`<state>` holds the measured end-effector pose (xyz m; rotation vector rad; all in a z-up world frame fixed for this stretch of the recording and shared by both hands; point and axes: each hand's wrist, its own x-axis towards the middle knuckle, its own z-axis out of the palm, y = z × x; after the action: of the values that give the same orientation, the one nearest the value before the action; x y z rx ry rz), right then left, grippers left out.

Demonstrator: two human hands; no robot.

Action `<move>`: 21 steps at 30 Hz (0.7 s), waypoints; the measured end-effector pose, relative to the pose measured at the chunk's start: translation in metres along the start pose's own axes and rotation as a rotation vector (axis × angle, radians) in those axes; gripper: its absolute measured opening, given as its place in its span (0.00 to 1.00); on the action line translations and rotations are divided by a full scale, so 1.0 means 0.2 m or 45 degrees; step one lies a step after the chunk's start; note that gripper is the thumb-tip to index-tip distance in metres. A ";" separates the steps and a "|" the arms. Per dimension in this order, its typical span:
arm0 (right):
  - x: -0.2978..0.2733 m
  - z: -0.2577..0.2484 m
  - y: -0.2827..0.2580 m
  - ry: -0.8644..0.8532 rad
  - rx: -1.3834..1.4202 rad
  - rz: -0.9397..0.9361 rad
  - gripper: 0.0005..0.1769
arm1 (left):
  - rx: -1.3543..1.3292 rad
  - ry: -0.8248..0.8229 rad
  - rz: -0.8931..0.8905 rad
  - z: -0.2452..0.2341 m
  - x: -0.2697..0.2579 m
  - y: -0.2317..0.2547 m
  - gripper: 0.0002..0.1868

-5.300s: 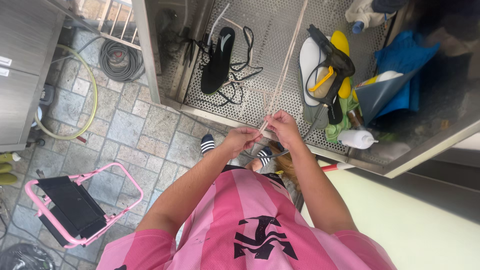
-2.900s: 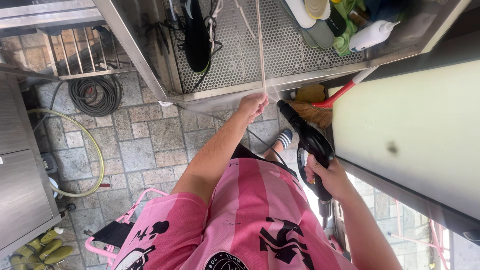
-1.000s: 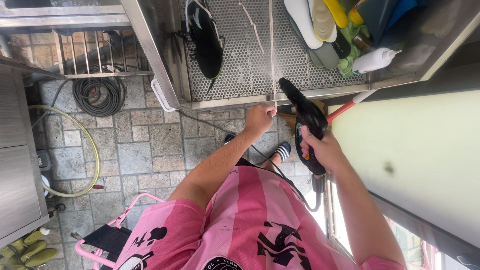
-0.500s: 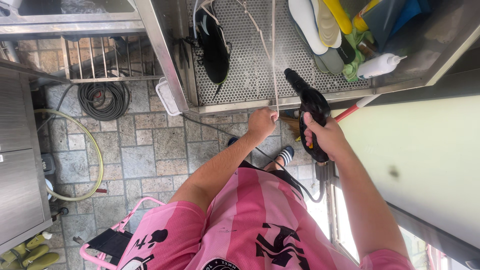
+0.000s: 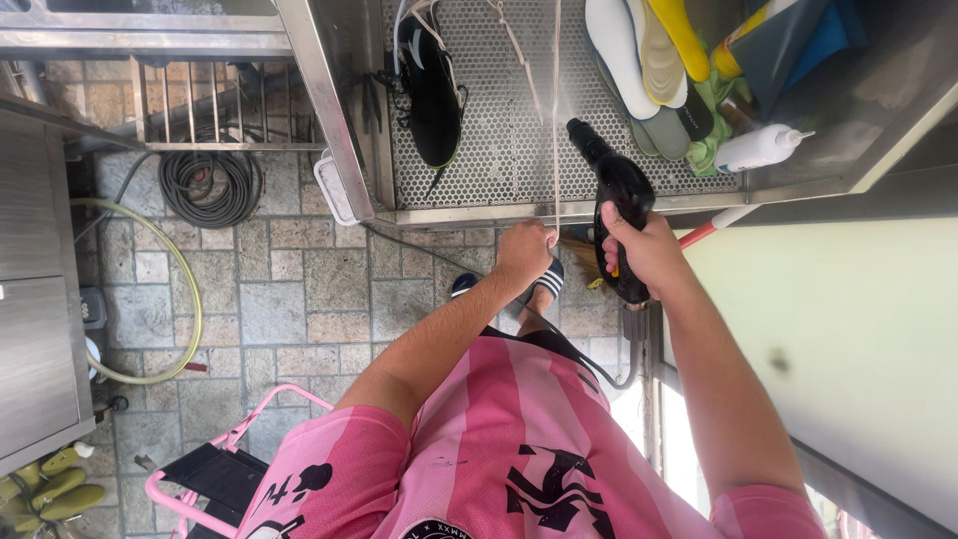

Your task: The person uses a pressure washer to clean a black shoe and several insoles on a perforated metal tray, then rinses them under a sink faucet. The person also handles a white sneaker and places it in the sink with the other items.

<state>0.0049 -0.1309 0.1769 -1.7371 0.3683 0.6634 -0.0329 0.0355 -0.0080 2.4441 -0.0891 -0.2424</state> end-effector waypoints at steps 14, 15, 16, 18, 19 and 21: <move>0.30 -0.18 -0.08 -0.105 0.052 -0.074 0.27 | -0.201 0.166 -0.038 0.12 0.02 0.07 0.03; 0.34 -0.20 -0.07 -0.120 0.069 -0.091 0.27 | -0.254 0.194 -0.048 0.13 0.02 0.08 0.03; 0.39 -0.22 -0.06 -0.124 0.097 -0.089 0.24 | -0.483 0.149 -0.093 0.14 0.02 0.09 0.03; 0.48 -0.25 -0.03 -0.132 0.156 -0.087 0.20 | -0.938 0.057 -0.178 0.15 0.03 0.11 0.04; 0.52 -0.25 0.00 -0.153 0.188 -0.106 0.18 | -1.143 0.057 -0.203 0.17 0.03 0.14 0.04; 0.58 -0.24 0.06 -0.191 0.250 -0.151 0.17 | -1.555 0.059 -0.240 0.19 0.05 0.21 0.06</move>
<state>0.1013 -0.1690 0.1037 -1.5002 0.2164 0.6453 -0.0300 -0.0213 -0.0116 1.2355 0.2478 -0.2239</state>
